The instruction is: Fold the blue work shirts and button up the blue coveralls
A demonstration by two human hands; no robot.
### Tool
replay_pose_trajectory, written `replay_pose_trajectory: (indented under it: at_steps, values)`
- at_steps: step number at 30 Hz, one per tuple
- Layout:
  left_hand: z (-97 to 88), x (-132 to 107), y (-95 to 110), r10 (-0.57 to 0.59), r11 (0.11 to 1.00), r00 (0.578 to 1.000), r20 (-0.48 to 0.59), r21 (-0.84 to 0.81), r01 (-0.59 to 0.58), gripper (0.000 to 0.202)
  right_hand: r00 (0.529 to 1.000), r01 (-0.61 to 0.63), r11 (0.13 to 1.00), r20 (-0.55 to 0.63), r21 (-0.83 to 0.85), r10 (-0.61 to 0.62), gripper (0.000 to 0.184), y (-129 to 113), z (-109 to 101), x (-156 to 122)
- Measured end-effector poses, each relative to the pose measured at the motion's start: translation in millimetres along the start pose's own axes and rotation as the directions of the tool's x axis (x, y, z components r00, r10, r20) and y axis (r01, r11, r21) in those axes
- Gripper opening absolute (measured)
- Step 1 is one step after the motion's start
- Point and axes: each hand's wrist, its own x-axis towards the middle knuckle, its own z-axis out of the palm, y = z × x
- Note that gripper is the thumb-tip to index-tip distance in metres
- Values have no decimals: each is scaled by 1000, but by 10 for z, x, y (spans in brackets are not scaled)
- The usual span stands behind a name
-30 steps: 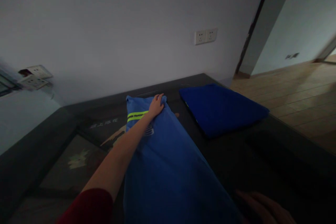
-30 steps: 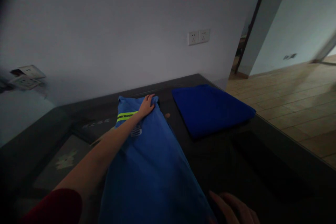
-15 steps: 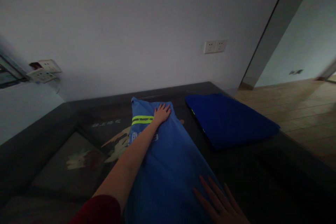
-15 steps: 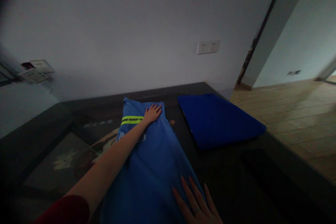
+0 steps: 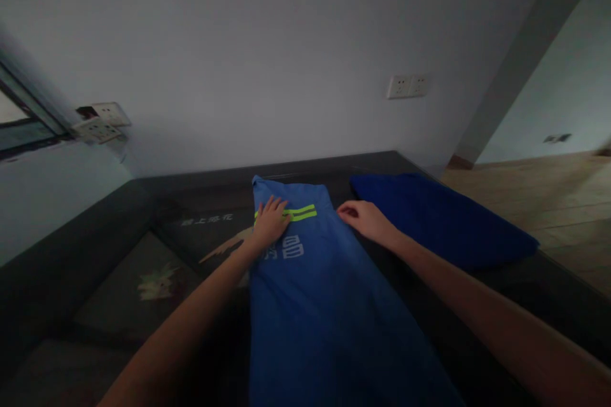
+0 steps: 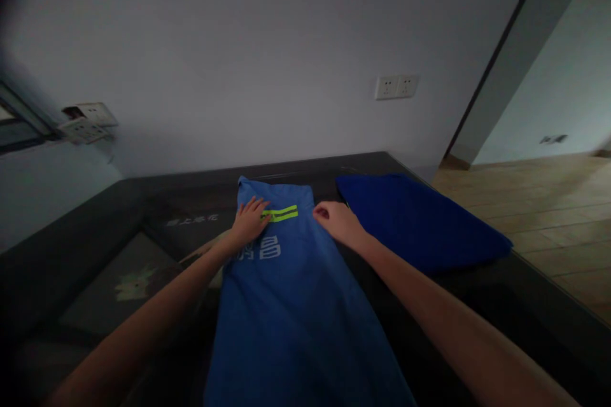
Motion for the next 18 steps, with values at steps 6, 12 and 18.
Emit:
replay_pose_trajectory:
  at_steps: [6, 12, 18]
  values:
    - [145, -294, -160, -62, 997, 998, -33, 51, 64, 47, 903, -425, 905, -80, -15, 422, 30, 338, 517, 1376]
    - [156, -283, -136, -55, 998, 997, -52, 29, 56, 46, 894, -428, 878, -42, 216, 447, 25, 560, 744, 1749]
    - [119, -288, -128, -67, 998, 997, -38, -7, 67, 45, 927, -325, 761, 29, 562, 375, 13, 536, 801, 1857]
